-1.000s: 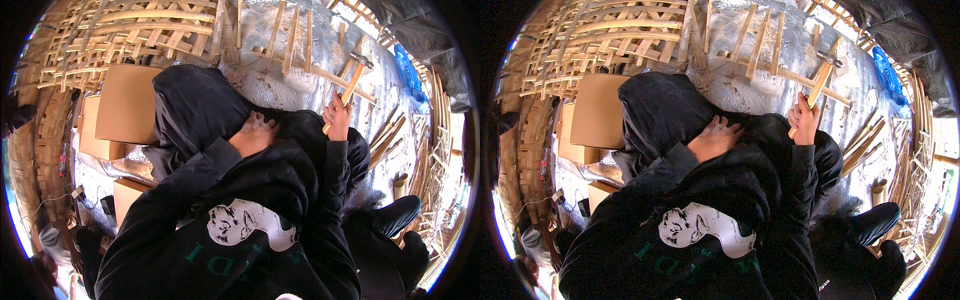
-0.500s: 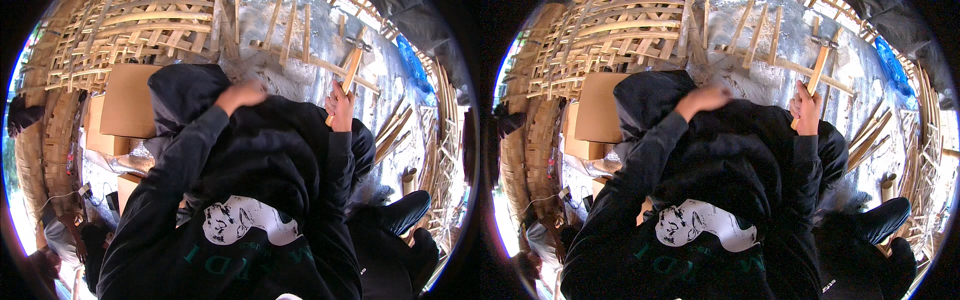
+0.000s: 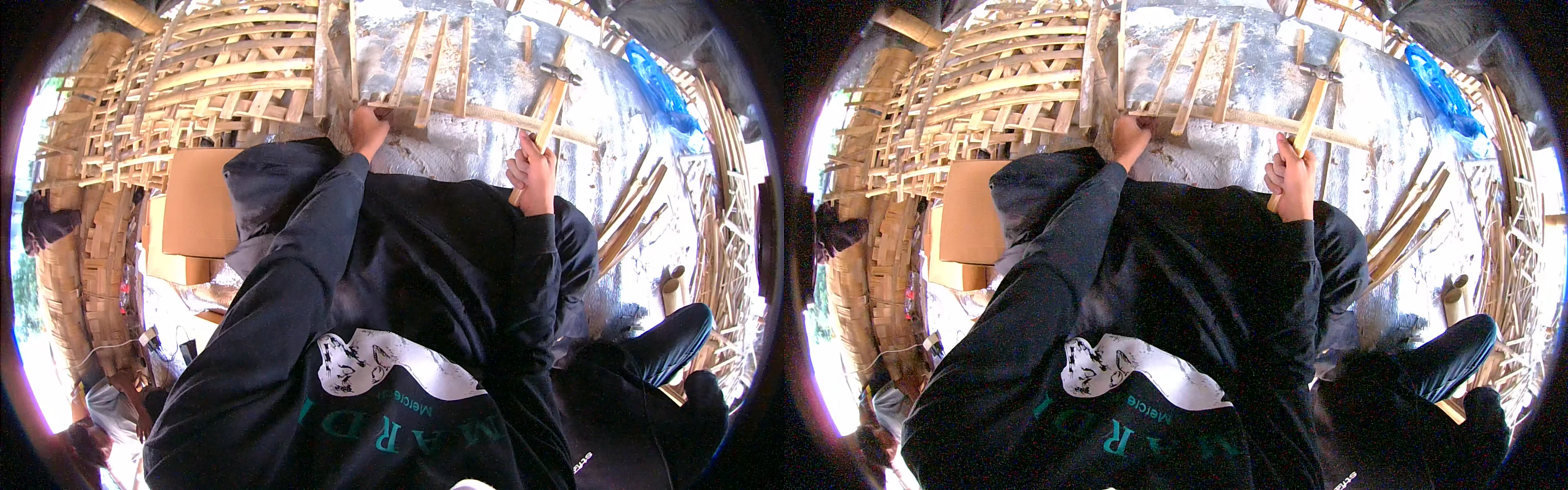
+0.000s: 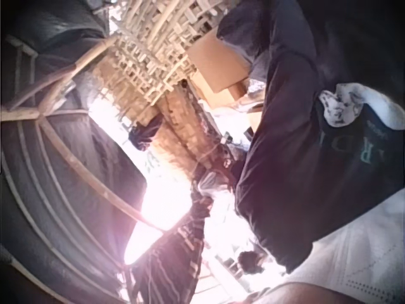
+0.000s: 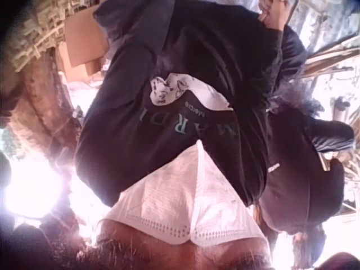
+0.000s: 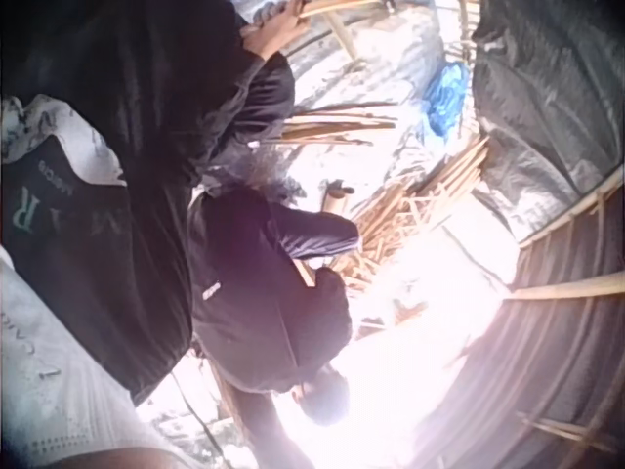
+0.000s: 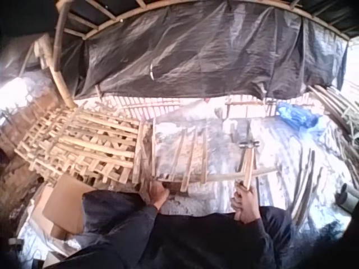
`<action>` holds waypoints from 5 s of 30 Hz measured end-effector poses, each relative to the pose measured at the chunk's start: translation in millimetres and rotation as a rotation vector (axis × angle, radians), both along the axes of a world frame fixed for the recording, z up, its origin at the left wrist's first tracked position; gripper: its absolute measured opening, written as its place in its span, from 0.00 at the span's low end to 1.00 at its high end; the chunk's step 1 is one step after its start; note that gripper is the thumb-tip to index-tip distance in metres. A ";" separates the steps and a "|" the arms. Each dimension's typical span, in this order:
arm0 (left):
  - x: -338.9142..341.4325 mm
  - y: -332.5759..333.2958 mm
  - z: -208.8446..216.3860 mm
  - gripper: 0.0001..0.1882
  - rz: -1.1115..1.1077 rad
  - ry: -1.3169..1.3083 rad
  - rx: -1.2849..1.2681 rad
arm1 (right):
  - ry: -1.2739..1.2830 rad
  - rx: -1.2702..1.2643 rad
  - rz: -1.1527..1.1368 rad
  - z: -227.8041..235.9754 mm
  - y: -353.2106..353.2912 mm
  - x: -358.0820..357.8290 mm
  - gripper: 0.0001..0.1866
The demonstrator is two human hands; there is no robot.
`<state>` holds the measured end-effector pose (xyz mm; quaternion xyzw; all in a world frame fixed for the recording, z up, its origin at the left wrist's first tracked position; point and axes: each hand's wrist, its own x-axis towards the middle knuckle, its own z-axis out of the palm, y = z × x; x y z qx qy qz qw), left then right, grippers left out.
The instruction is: The person uses a hammer to nail small bamboo strips onto a horizontal bamboo frame, creating a lattice structure.
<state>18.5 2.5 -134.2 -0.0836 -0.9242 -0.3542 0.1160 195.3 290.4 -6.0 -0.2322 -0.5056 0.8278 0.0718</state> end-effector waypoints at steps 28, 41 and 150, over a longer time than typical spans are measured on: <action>79.2 -16.5 101.6 0.05 0.013 -0.450 1.184 | 0.011 -0.118 -0.021 -0.2 8.4 4.2 0.16; -6.1 76.3 142.5 0.07 -0.766 -0.424 0.780 | -0.159 0.208 0.068 -21.6 -15.3 2.8 0.17; -23.8 91.3 92.1 0.21 -0.874 -0.322 0.455 | -0.068 1.173 0.168 37.3 -32.4 6.5 0.14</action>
